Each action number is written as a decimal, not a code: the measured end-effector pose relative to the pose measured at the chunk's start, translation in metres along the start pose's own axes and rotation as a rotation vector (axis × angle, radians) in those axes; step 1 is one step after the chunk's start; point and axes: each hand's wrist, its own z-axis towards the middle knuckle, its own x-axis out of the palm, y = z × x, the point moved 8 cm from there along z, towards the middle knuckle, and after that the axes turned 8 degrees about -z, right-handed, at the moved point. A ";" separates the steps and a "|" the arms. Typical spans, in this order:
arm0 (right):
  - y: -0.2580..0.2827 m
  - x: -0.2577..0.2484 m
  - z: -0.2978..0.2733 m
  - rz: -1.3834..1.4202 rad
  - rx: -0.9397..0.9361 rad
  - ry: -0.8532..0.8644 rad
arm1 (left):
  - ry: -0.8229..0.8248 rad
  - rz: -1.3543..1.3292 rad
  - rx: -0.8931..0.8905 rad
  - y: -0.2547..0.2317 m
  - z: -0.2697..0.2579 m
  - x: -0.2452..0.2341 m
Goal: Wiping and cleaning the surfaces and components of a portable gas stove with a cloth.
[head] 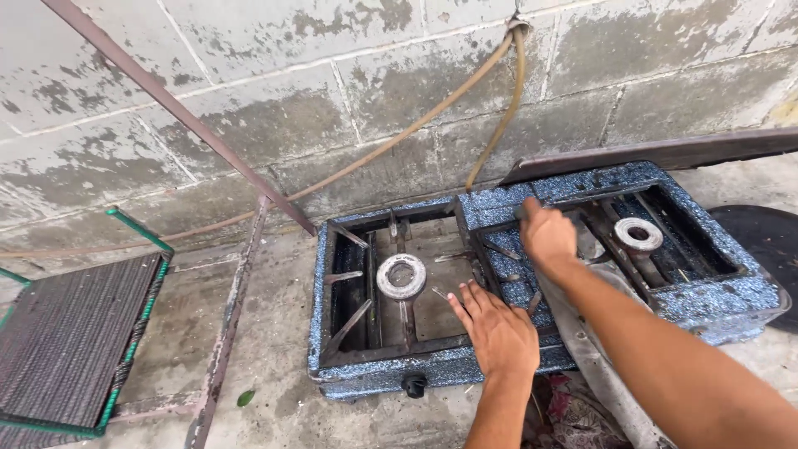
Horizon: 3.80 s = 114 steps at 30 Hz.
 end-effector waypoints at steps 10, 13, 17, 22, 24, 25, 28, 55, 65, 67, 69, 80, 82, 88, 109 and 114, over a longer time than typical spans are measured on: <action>0.069 -0.008 -0.019 0.342 -0.284 0.064 | -0.013 -0.009 -0.008 -0.002 -0.002 -0.005; 0.083 -0.008 -0.039 0.352 -0.303 0.152 | 0.041 -0.029 0.016 -0.011 -0.008 0.002; 0.104 -0.020 -0.039 0.235 -0.312 0.173 | 0.045 0.103 0.000 -0.004 -0.002 -0.006; 0.088 -0.024 -0.062 0.242 -0.261 0.217 | 0.107 0.096 -0.055 0.001 -0.002 0.016; 0.081 -0.033 -0.069 0.262 -0.180 0.270 | -0.002 0.088 -0.036 -0.002 0.001 0.010; 0.078 -0.037 -0.078 0.256 -0.178 0.276 | 0.004 0.082 -0.037 -0.006 -0.003 0.001; 0.080 -0.045 -0.090 0.283 -0.214 0.285 | 0.100 0.122 -0.037 -0.011 -0.006 -0.016; 0.105 0.021 0.004 -0.160 -0.203 0.152 | -0.064 0.048 0.001 -0.003 -0.005 -0.001; -0.021 0.009 0.034 -0.277 -0.088 0.096 | -0.061 0.018 0.019 -0.008 -0.005 -0.007; -0.058 -0.001 0.036 -0.286 -0.040 0.071 | -0.052 0.022 0.033 -0.011 -0.003 -0.007; -0.093 -0.004 0.030 -0.282 0.043 0.106 | -0.049 0.071 0.011 -0.009 -0.003 -0.005; -0.090 -0.050 -0.056 -0.319 0.030 0.095 | 0.031 0.172 -0.028 -0.009 -0.003 -0.007; -0.093 -0.071 -0.094 -0.295 0.043 0.090 | 0.035 0.180 -0.029 -0.008 -0.002 -0.005; -0.138 -0.095 -0.201 -0.207 0.213 0.206 | 0.086 0.157 -0.036 -0.004 -0.004 -0.001; -0.033 -0.009 -0.008 0.049 -0.083 -0.046 | -0.106 -0.149 0.022 -0.011 0.065 0.024; -0.020 -0.003 -0.018 0.111 -0.185 -0.016 | 0.042 -0.036 -0.032 -0.011 0.061 0.027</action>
